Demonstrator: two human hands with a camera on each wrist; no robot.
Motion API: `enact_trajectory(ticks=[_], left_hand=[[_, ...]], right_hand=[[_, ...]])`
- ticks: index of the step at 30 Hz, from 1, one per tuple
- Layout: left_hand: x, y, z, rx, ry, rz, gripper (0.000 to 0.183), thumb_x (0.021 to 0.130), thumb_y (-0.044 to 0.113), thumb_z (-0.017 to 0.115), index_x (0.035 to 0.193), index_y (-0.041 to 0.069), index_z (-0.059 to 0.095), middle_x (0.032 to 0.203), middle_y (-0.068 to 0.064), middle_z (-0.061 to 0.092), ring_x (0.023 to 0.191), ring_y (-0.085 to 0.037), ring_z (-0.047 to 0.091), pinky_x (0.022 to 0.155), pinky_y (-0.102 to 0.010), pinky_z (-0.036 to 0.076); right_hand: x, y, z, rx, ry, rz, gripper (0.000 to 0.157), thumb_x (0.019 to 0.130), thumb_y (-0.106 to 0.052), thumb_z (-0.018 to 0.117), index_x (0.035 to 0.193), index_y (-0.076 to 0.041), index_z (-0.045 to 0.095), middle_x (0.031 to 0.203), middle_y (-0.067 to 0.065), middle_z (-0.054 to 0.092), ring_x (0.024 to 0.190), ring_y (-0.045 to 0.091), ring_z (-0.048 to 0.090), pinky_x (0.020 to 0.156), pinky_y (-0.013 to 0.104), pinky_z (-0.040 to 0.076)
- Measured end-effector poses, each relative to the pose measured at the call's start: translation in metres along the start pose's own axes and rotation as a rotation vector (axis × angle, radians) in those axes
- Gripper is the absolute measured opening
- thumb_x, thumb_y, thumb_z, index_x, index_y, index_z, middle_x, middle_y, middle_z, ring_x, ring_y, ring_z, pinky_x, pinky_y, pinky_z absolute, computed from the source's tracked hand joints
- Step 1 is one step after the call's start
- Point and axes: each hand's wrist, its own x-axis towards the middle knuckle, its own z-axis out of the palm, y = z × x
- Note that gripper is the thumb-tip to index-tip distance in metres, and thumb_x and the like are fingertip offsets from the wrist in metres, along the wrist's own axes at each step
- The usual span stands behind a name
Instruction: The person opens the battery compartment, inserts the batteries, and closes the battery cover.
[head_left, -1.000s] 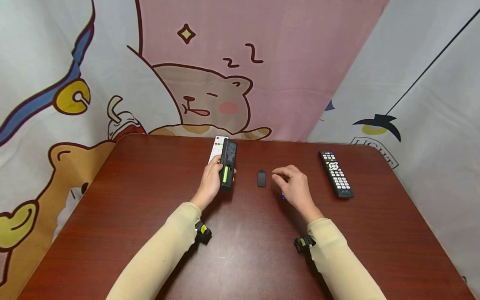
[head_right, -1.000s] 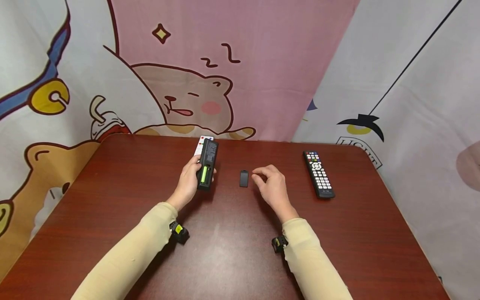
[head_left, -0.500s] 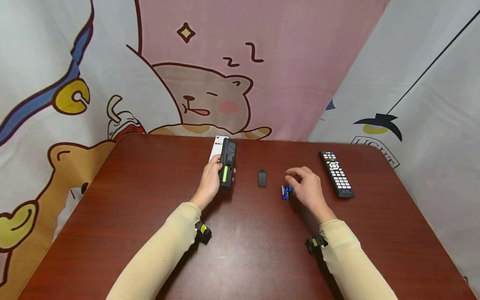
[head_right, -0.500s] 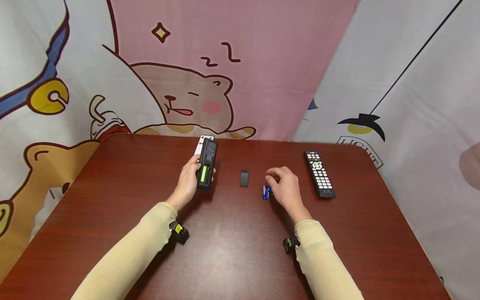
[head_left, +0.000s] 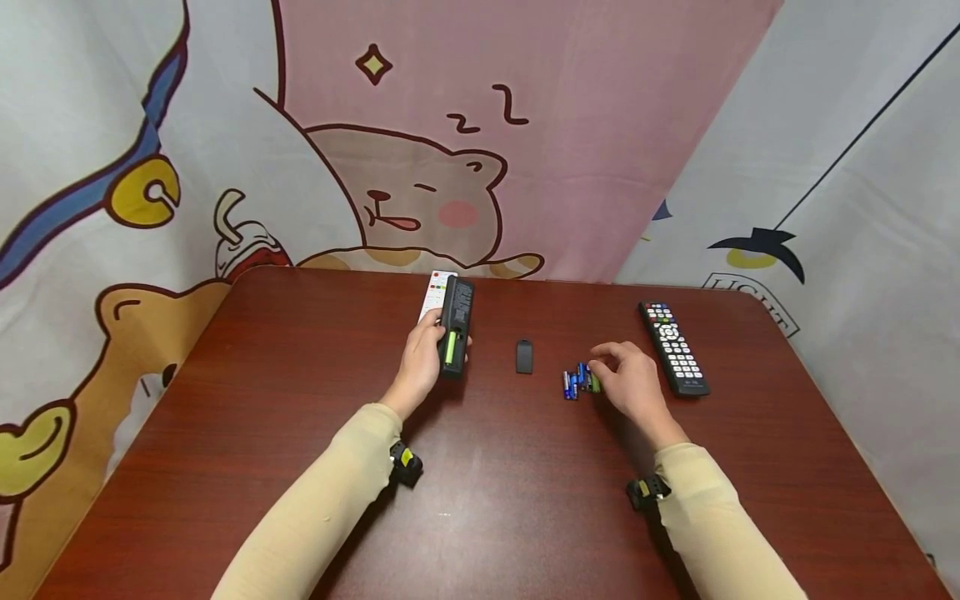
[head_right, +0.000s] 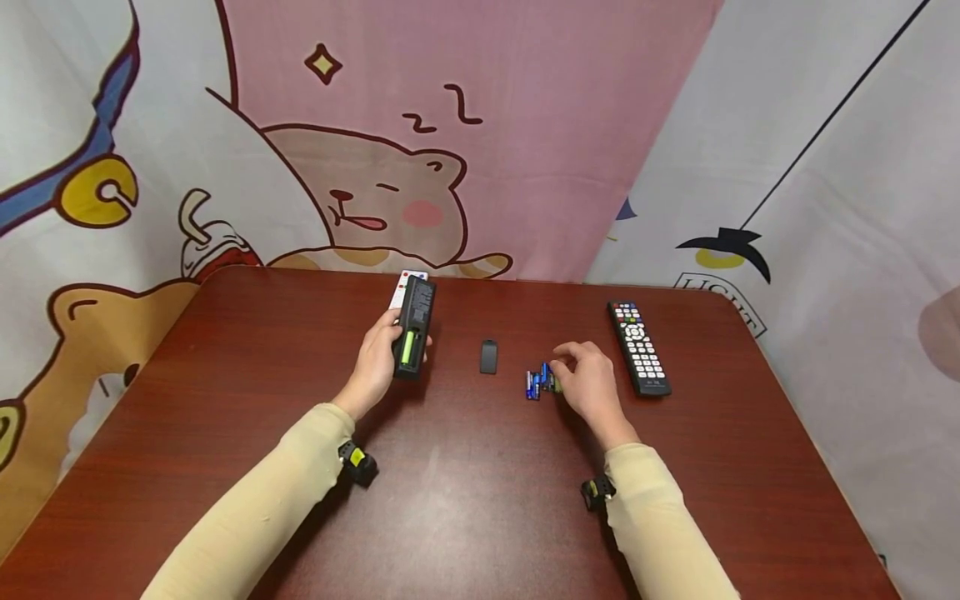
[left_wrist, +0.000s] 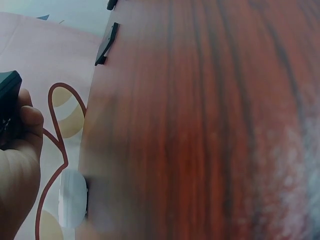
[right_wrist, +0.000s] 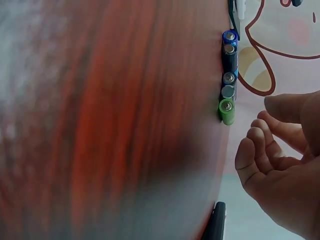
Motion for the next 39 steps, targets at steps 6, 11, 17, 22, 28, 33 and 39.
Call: enact_trajectory(ticks=[6, 11, 17, 22, 28, 33, 39], left_hand=[[-0.0006, 0.001, 0.0001, -0.015, -0.005, 0.0, 0.046, 0.099, 0.007, 0.027, 0.136, -0.002, 0.053, 0.103, -0.038, 0.066, 0.065, -0.018, 0.064, 0.058, -0.029, 0.055], [-0.0006, 0.0008, -0.0006, -0.032, -0.013, -0.004, 0.046, 0.099, 0.006, 0.027, 0.138, -0.002, 0.051, 0.104, -0.041, 0.064, 0.065, -0.019, 0.064, 0.059, -0.029, 0.055], [0.0, 0.0014, -0.0006, 0.005, -0.001, 0.009, 0.047, 0.098, 0.006, 0.028, 0.136, -0.002, 0.053, 0.101, -0.037, 0.066, 0.063, -0.018, 0.063, 0.056, -0.028, 0.055], [-0.0002, 0.002, -0.0006, 0.03, 0.011, 0.011, 0.047, 0.098, 0.007, 0.028, 0.135, -0.002, 0.054, 0.1, -0.036, 0.067, 0.062, -0.017, 0.063, 0.055, -0.029, 0.054], [-0.0007, 0.0018, -0.0007, 0.004, -0.001, 0.005, 0.046, 0.099, 0.006, 0.027, 0.136, -0.002, 0.053, 0.101, -0.036, 0.066, 0.064, -0.018, 0.063, 0.057, -0.029, 0.054], [-0.0003, 0.0016, -0.0003, -0.007, -0.006, -0.012, 0.047, 0.1, 0.008, 0.027, 0.138, -0.001, 0.052, 0.104, -0.037, 0.066, 0.066, -0.018, 0.064, 0.058, -0.029, 0.055], [0.0, 0.0024, -0.0003, 0.016, 0.002, -0.01, 0.047, 0.099, 0.008, 0.028, 0.138, 0.0, 0.053, 0.105, -0.036, 0.067, 0.066, -0.017, 0.064, 0.059, -0.029, 0.056]], right_hand=[[-0.0002, 0.0044, -0.003, -0.024, -0.052, 0.033, 0.023, 0.094, -0.007, 0.067, 0.114, 0.004, 0.071, 0.102, 0.021, 0.065, 0.089, 0.034, 0.061, 0.077, 0.044, 0.047], [-0.0006, 0.0058, -0.0054, -0.053, -0.108, 0.066, 0.023, 0.092, -0.006, 0.069, 0.113, 0.004, 0.07, 0.1, 0.02, 0.064, 0.088, 0.033, 0.059, 0.076, 0.043, 0.045], [-0.0008, 0.0053, -0.0069, -0.061, -0.175, 0.094, 0.027, 0.09, -0.007, 0.071, 0.114, 0.006, 0.068, 0.101, 0.021, 0.064, 0.09, 0.034, 0.06, 0.079, 0.046, 0.048], [0.0018, 0.0063, -0.0066, -0.072, -0.21, 0.104, 0.03, 0.09, -0.007, 0.07, 0.117, 0.006, 0.067, 0.101, 0.021, 0.064, 0.092, 0.034, 0.06, 0.08, 0.047, 0.048], [0.005, 0.0085, -0.0072, -0.102, -0.232, 0.1, 0.033, 0.087, -0.007, 0.069, 0.117, 0.006, 0.067, 0.098, 0.019, 0.064, 0.088, 0.032, 0.059, 0.076, 0.043, 0.048], [0.0066, 0.0063, -0.008, -0.13, -0.265, 0.113, 0.032, 0.087, -0.008, 0.071, 0.117, 0.004, 0.068, 0.095, 0.018, 0.066, 0.085, 0.031, 0.061, 0.073, 0.042, 0.049], [0.0085, 0.0038, -0.0072, -0.177, -0.3, 0.13, 0.032, 0.089, -0.008, 0.072, 0.118, 0.004, 0.068, 0.093, 0.017, 0.068, 0.083, 0.029, 0.062, 0.072, 0.044, 0.051]])
